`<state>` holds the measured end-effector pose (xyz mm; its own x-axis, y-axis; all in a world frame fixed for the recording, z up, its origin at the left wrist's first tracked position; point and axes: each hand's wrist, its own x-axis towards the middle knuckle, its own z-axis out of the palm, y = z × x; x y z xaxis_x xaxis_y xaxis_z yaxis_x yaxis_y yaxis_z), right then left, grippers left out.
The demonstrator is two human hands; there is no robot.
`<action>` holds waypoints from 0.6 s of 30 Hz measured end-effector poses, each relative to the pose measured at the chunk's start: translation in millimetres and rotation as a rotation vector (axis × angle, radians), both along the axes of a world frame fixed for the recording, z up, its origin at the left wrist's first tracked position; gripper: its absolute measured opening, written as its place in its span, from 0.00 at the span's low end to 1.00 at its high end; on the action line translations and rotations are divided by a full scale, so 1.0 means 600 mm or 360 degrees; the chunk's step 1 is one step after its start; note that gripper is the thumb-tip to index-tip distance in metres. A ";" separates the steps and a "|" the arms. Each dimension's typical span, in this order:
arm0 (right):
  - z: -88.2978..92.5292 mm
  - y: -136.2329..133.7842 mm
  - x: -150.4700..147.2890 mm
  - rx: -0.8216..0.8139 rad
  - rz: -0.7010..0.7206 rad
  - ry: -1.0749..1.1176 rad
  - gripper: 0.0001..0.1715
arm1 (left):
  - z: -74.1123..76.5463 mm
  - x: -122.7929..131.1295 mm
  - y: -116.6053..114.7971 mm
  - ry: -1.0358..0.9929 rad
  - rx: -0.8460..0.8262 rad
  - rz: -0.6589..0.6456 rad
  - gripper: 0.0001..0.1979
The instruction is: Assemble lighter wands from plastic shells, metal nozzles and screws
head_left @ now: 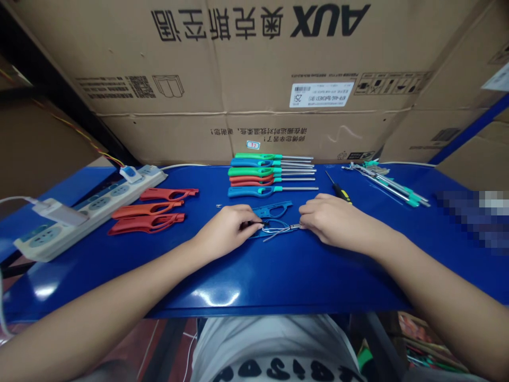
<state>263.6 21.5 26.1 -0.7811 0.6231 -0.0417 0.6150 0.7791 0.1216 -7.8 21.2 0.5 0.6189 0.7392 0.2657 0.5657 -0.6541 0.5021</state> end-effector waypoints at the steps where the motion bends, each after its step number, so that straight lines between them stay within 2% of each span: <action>1: 0.001 -0.001 -0.002 0.0016 0.0003 -0.0040 0.13 | 0.000 0.000 0.000 -0.0002 0.0004 0.0000 0.07; 18: 0.015 -0.009 -0.010 -0.0045 -0.0095 -0.0137 0.13 | -0.006 0.001 0.002 -0.0008 0.0044 -0.0013 0.06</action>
<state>257.5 16.1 34.8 -0.7355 0.6659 -0.1251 0.6485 0.7453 0.1545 -7.2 22.4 -2.9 0.6234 0.7265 0.2890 0.5578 -0.6723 0.4867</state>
